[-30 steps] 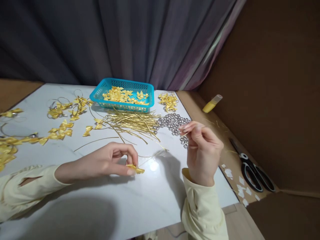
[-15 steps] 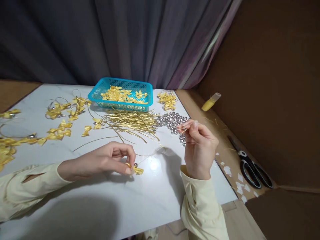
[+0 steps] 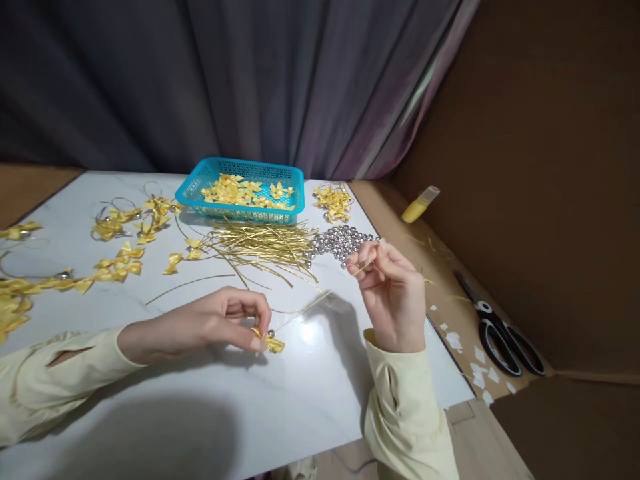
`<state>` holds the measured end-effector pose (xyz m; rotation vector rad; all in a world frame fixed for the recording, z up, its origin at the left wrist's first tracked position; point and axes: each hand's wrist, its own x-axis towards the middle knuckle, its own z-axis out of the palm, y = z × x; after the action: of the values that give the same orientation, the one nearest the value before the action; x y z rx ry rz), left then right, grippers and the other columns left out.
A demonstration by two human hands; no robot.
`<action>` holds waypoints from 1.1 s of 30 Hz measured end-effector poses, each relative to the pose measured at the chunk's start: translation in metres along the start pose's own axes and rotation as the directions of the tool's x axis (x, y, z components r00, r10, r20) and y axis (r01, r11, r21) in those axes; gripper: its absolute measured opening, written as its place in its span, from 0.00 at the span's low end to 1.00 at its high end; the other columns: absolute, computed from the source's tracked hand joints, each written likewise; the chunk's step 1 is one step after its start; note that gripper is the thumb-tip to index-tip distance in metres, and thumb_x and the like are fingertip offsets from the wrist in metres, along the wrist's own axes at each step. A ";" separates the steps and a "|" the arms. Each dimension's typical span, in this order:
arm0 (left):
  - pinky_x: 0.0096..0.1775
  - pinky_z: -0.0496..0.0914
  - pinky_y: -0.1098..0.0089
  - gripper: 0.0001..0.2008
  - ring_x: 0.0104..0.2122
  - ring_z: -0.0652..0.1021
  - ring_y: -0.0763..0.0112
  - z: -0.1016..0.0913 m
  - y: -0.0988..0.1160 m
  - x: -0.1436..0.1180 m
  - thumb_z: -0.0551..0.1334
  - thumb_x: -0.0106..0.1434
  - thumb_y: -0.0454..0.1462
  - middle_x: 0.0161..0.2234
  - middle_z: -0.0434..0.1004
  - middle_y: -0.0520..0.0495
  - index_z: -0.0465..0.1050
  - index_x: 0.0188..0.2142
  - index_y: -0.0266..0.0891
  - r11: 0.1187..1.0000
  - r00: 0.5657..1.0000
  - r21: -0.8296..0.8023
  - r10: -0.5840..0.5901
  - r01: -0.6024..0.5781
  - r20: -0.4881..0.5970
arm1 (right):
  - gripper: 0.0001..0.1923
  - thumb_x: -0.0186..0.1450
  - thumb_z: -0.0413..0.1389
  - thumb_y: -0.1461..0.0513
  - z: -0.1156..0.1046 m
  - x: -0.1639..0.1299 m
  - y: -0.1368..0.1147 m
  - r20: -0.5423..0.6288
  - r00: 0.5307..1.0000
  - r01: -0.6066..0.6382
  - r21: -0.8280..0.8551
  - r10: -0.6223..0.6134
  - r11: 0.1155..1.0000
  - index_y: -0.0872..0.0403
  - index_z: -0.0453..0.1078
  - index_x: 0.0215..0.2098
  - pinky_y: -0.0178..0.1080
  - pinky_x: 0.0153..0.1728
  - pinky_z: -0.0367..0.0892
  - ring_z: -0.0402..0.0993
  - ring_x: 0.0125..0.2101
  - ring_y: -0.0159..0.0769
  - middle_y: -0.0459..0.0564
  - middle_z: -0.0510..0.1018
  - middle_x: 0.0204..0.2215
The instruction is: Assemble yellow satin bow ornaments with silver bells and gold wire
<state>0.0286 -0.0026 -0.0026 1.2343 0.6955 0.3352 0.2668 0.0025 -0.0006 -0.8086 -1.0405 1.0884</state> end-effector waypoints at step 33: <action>0.36 0.64 0.73 0.06 0.32 0.71 0.74 -0.012 0.013 0.000 0.65 0.54 0.35 0.31 0.73 0.53 0.71 0.32 0.38 0.991 0.995 0.095 0.096 -0.097 0.006 | 0.17 0.64 0.52 0.56 0.032 -0.025 -0.009 0.619 0.708 0.103 -0.567 0.340 0.817 0.59 0.67 0.22 0.32 0.20 0.52 0.56 0.19 0.25 0.44 0.64 0.17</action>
<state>0.0226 0.0101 0.0072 1.3618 0.6576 0.3842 0.2367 -0.0230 0.0113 -0.9631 -2.0706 1.2537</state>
